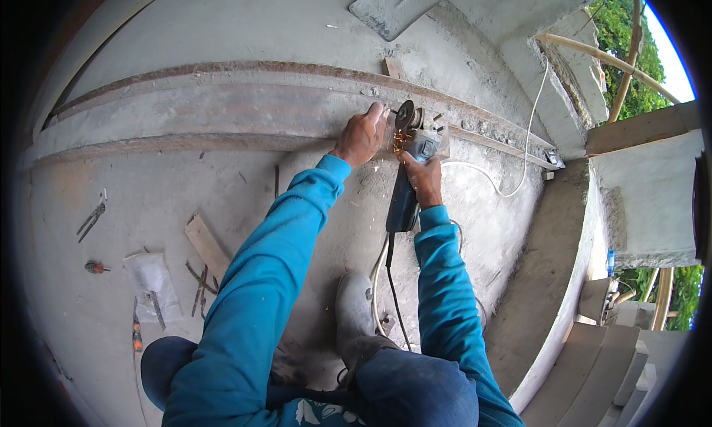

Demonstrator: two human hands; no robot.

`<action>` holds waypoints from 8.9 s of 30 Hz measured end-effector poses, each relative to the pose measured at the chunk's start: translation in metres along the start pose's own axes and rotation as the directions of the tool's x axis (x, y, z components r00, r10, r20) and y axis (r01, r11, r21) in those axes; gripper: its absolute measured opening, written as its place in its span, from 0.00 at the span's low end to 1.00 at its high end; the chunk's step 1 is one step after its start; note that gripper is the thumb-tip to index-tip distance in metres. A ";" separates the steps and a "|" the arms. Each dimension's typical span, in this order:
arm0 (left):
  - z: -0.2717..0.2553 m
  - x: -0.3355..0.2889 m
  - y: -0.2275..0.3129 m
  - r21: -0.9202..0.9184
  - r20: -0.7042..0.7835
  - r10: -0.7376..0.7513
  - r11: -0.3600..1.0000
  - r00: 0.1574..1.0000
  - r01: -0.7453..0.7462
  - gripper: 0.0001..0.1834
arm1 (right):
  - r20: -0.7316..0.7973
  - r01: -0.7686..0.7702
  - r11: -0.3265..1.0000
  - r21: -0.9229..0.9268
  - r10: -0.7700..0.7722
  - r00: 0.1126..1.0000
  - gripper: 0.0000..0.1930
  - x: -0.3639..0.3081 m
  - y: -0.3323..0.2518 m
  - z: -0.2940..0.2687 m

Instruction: The person uses an angle grinder to cut several metal rods into smaller pieces, then hammers the cut pieces into a concrete surface. The person handles the rods and tools directly, moving between cutting and hammering actions.

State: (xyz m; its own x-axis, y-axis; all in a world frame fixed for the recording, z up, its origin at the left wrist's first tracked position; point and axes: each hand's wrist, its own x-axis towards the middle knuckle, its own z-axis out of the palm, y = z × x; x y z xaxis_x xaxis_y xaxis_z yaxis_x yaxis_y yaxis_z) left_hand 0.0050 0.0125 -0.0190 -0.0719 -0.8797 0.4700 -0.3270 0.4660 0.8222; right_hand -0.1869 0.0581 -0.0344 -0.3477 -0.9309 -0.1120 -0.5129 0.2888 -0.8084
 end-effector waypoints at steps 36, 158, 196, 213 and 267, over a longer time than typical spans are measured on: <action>0.019 -0.003 -0.028 0.025 0.072 0.114 0.993 0.991 -0.116 0.16 | 0.183 0.012 0.960 0.281 -0.066 0.981 0.15 -0.002 -0.002 -0.012; -0.187 -0.172 0.072 0.726 -0.341 -0.283 0.526 0.896 0.442 0.11 | 0.184 -0.095 0.816 0.571 -0.015 0.983 0.23 -0.113 -0.069 -0.031; -0.281 -0.220 0.012 -0.702 -0.366 -0.843 0.529 0.395 0.476 0.17 | 0.200 -0.155 0.854 0.497 0.061 0.978 0.25 -0.106 -0.063 -0.022; -0.285 -0.313 -0.029 -0.571 -0.227 -0.967 0.229 0.117 0.788 0.23 | 0.258 -0.153 0.874 0.461 0.033 0.966 0.26 -0.130 -0.062 -0.028; -0.173 -0.272 -0.038 -0.131 -0.129 -0.887 0.459 0.444 0.879 0.27 | 0.632 0.048 0.988 0.144 -0.129 0.764 0.26 -0.151 -0.018 0.026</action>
State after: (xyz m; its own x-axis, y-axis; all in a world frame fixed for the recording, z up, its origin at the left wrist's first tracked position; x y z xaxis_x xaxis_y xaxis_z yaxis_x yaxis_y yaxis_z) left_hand 0.1998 0.2500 -0.1229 0.3792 -0.7919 -0.4787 -0.0900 -0.5464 0.8327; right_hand -0.1044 0.1875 -0.0183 0.2967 -0.8899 -0.3465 -0.4104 0.2088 -0.8877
